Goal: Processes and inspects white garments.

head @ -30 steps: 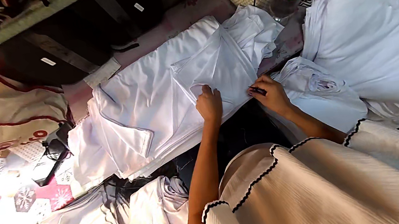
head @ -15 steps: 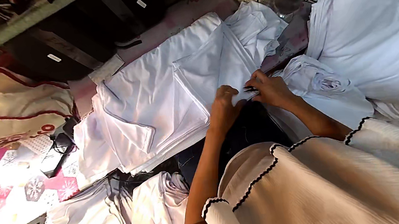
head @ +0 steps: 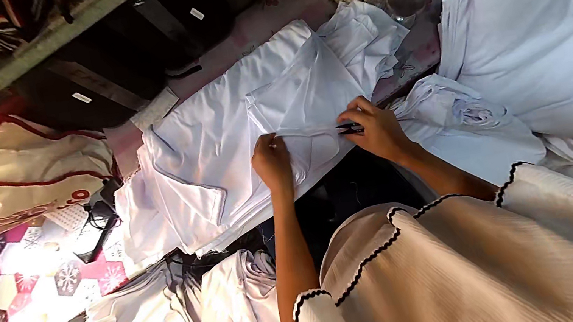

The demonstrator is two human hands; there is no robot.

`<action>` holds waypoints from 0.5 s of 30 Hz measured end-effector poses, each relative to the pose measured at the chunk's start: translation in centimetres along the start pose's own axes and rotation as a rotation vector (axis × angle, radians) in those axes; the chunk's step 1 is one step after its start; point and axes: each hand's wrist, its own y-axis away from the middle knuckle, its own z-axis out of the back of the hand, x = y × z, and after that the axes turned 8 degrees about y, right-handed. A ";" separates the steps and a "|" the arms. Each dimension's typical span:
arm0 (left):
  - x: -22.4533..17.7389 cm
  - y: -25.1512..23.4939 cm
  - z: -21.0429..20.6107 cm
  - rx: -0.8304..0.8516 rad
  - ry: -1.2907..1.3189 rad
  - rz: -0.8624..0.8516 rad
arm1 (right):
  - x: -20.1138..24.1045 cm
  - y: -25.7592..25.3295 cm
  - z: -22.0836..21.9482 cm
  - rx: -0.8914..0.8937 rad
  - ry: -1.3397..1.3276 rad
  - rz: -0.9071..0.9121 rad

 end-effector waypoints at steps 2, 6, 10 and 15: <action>1.6 0.2 1.5 -0.007 0.025 0.151 | -0.7 1.2 -0.2 0.003 -0.031 -0.038; -0.2 2.0 1.8 -0.140 0.115 0.137 | -2.8 3.4 -0.2 0.027 -0.054 -0.133; -3.6 2.2 0.1 0.173 0.483 0.441 | -3.7 4.4 0.2 0.017 -0.067 -0.216; -3.0 0.8 -2.6 0.083 0.971 0.600 | -2.0 2.7 -0.4 0.124 -0.234 -0.210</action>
